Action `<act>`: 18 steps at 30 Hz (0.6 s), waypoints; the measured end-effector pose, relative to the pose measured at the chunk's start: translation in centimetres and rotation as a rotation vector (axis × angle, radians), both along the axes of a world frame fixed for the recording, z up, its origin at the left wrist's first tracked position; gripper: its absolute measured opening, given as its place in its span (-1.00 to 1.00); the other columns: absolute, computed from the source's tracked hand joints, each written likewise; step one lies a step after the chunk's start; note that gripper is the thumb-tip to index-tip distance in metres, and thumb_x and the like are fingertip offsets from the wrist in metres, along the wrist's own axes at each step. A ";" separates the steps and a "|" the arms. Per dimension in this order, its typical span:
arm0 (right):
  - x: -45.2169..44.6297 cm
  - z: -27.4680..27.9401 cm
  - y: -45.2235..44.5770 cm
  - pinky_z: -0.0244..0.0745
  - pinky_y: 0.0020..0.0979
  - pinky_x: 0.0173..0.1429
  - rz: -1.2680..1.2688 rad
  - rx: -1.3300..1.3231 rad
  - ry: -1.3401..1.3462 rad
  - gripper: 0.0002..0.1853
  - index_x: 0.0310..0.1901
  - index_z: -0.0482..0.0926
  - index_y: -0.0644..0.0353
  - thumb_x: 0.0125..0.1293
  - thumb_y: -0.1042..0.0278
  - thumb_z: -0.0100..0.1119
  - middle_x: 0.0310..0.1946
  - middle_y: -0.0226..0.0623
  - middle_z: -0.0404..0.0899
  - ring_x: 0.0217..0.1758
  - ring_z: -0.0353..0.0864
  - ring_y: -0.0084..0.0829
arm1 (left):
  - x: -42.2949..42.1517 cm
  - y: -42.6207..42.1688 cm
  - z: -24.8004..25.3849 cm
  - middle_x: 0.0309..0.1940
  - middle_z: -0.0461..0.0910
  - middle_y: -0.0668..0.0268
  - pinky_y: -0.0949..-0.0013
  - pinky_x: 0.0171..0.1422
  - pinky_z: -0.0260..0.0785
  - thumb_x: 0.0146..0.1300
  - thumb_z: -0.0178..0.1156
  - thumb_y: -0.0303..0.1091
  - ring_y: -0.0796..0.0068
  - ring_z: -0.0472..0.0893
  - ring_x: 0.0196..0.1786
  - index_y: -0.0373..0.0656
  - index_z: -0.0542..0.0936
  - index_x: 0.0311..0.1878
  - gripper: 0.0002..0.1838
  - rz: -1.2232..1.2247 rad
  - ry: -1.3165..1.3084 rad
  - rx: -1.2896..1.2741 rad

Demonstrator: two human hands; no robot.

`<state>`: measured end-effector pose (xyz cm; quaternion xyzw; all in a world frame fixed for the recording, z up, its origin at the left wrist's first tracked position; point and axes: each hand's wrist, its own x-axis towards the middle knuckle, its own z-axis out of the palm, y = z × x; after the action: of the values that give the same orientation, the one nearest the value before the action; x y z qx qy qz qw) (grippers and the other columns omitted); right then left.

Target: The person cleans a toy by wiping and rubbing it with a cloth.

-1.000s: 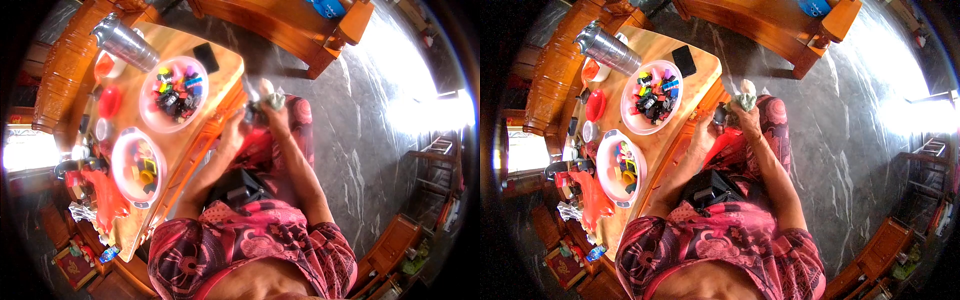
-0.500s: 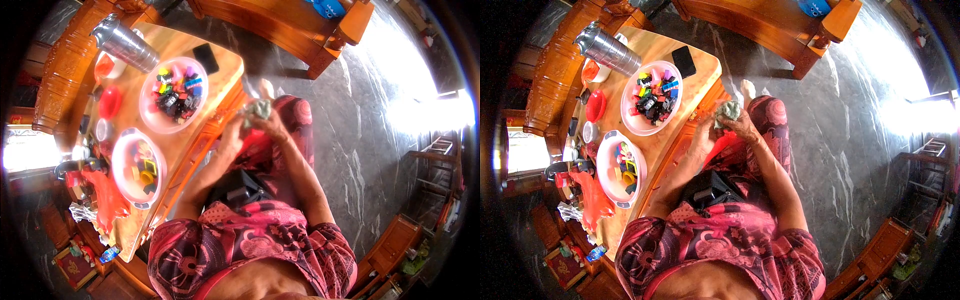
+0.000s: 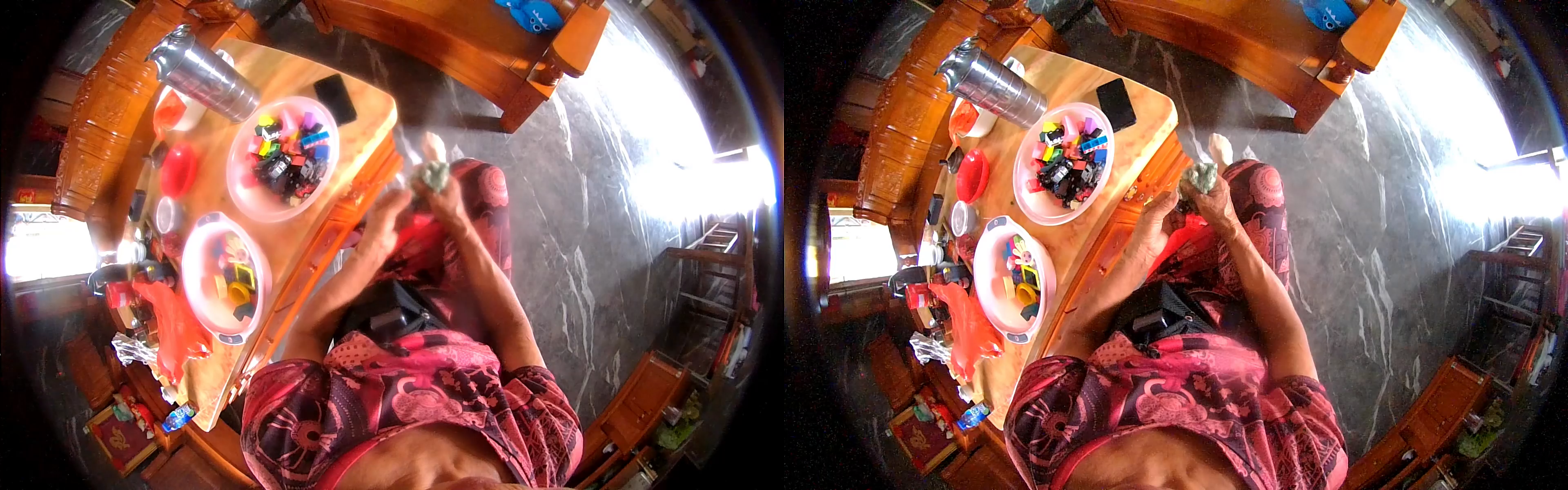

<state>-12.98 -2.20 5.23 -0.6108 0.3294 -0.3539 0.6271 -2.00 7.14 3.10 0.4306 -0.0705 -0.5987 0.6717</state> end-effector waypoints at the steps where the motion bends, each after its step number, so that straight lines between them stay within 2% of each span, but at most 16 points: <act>1: 0.1 0.0 0.0 0.43 -0.54 -0.17 -0.015 0.019 0.001 -0.77 -0.14 0.52 0.23 0.17 0.40 0.21 -0.34 -0.48 0.54 -0.27 0.47 -0.64 | 0.0 0.0 -0.1 -0.36 0.57 0.39 0.48 -0.35 0.33 0.11 0.28 -0.20 0.51 0.51 -0.39 -0.07 0.58 -0.26 -0.80 0.000 0.000 -0.002; 4: 0.0 -0.3 -0.2 0.43 -0.54 -0.16 -0.001 0.104 -0.020 -0.78 -0.15 0.53 0.22 0.16 0.41 0.21 -0.33 -0.47 0.55 -0.28 0.48 -0.63 | 0.0 0.0 0.7 -0.35 0.57 0.37 0.48 -0.37 0.34 0.13 0.26 -0.23 0.48 0.51 -0.43 -0.09 0.58 -0.23 -0.80 0.002 -0.042 -0.009; 6: -0.1 -0.3 -0.2 0.43 -0.54 -0.17 0.027 0.171 -0.041 -0.79 -0.15 0.53 0.22 0.16 0.42 0.21 -0.33 -0.47 0.56 -0.29 0.48 -0.63 | -0.1 -0.1 1.5 -0.35 0.56 0.36 0.41 -0.31 0.40 0.15 0.23 -0.26 0.46 0.52 -0.42 -0.12 0.57 -0.20 -0.81 0.042 0.052 -0.028; 11: -0.2 -1.2 -0.1 0.44 -0.53 -0.23 0.095 0.300 -0.099 -0.76 -0.13 0.51 0.19 0.14 0.43 0.21 -0.38 -0.49 0.54 -0.32 0.49 -0.60 | 0.3 0.3 1.1 -0.29 0.56 0.31 0.28 -0.20 0.47 0.18 0.18 -0.28 0.41 0.55 -0.33 -0.15 0.55 -0.13 -0.77 0.079 0.039 -0.065; 14: -0.6 0.1 0.0 0.44 -0.54 -0.26 0.172 0.322 0.011 -0.73 -0.09 0.50 0.18 0.14 0.41 0.21 -0.37 -0.48 0.53 -0.31 0.49 -0.60 | 0.7 0.2 0.6 -0.26 0.56 0.29 0.26 -0.17 0.47 0.20 0.16 -0.26 0.39 0.55 -0.28 -0.15 0.54 -0.11 -0.76 0.111 0.037 -0.081; 18: -0.2 -0.3 0.2 0.41 -0.58 -0.38 0.187 0.252 -0.060 -0.63 0.01 0.44 0.19 0.14 0.40 0.21 -0.32 -0.47 0.54 -0.41 0.47 -0.65 | 0.8 0.2 2.3 -0.27 0.56 0.28 0.26 -0.17 0.47 0.22 0.14 -0.25 0.40 0.55 -0.28 -0.16 0.53 -0.11 -0.76 0.086 0.023 -0.137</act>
<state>-13.14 -2.03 4.89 -0.5446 0.2941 -0.2679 0.7383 -1.17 7.35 5.35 0.3794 -0.0851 -0.5679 0.7254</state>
